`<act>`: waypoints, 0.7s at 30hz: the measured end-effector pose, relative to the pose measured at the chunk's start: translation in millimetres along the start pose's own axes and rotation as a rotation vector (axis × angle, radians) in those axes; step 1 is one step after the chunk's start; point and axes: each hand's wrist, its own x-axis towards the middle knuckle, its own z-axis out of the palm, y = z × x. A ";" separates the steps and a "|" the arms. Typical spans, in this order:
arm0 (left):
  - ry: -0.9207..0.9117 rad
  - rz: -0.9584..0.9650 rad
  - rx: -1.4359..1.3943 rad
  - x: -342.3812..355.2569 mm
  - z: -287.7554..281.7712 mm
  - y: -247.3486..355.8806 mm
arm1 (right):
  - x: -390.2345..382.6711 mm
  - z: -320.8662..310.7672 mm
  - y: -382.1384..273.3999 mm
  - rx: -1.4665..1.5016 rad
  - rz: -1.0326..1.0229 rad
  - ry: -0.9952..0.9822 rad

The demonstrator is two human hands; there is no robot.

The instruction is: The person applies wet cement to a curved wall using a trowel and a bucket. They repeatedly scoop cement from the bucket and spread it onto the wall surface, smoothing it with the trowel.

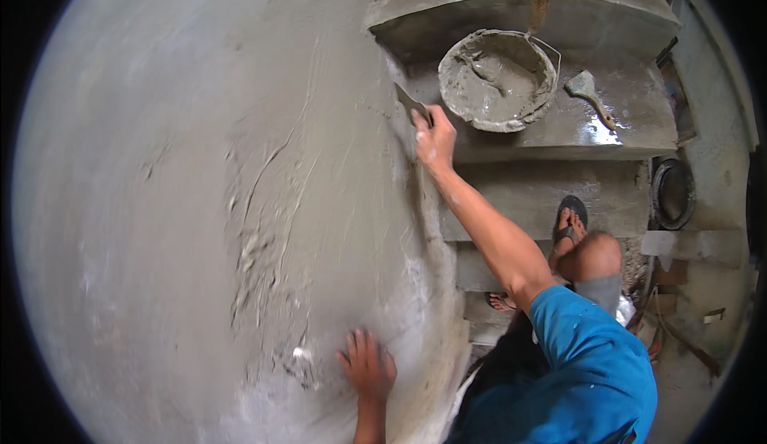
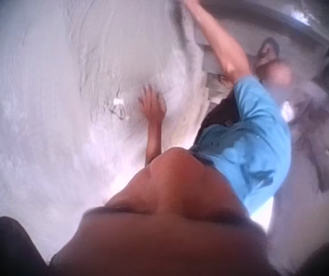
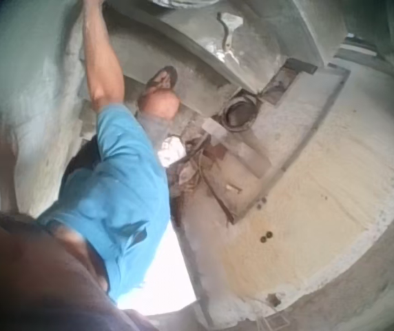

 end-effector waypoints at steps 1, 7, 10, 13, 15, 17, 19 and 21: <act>-0.044 -0.026 0.011 9.3 5.1 1.4 | 18.9 17.6 8.7 -0.016 -0.063 0.018; -0.019 0.078 -0.089 103.4 -17.2 58.8 | 89.1 63.1 42.1 0.026 0.007 0.084; 0.083 0.162 -0.032 226.4 -30.1 75.2 | 93.9 77.7 44.2 0.028 0.004 0.136; 0.198 0.270 0.093 363.0 -55.1 79.0 | 92.1 96.7 50.8 0.066 -0.002 0.208; 0.282 0.363 0.201 446.8 -76.3 80.9 | 96.9 106.2 61.4 0.088 -0.044 0.212; 0.269 0.381 0.302 516.1 -90.2 84.0 | 106.5 110.8 74.7 0.097 -0.071 0.230; 0.202 0.493 0.407 560.1 -90.3 87.9 | 121.6 113.3 86.5 0.135 -0.092 0.202; 0.095 0.582 0.517 589.7 -77.9 87.5 | 130.1 116.6 93.5 0.127 -0.121 0.124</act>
